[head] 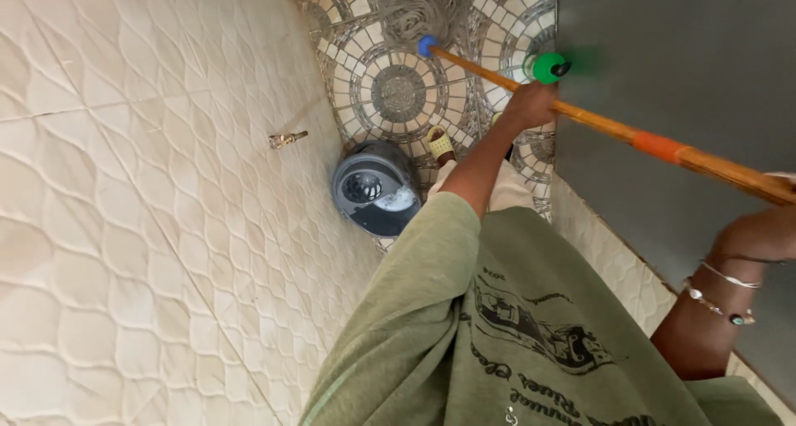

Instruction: The person mops a tiled floor in a bathroom using a mop, dipping it into a bucket and moving it across the surface around a toilet.

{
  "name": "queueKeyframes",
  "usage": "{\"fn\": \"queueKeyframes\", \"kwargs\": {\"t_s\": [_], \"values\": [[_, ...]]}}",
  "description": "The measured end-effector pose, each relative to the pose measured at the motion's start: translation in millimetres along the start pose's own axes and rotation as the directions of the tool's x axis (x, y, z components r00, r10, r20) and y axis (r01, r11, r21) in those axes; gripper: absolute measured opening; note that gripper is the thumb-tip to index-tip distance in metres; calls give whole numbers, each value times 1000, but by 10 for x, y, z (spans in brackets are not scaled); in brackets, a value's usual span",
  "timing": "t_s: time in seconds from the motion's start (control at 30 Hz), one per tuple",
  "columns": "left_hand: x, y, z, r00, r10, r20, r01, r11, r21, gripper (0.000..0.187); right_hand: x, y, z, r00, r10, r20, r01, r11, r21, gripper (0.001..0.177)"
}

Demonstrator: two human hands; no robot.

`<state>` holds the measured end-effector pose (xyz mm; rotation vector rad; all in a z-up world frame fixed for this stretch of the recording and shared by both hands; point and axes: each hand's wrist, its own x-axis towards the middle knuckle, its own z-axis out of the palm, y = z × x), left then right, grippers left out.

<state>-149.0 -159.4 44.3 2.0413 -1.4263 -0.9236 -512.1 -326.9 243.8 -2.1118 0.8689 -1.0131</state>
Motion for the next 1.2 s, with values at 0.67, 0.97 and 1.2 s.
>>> {"fn": "queueKeyframes", "kwargs": {"t_s": [0.67,0.97,1.2], "values": [[-1596,-1273,-891,787,-430,-442,363,903,-231,16,632,-2387,2504,946,315,-76,-201,754,625,36],[-1225,-669,-558,458,-414,-787,217,910,-353,65,1092,-3022,2095,987,121,108,-161,634,756,37],[-454,-38,-452,396,-409,-822,18,899,-438,75,1510,-3353,1538,993,-7,120,-80,708,702,35]]}}
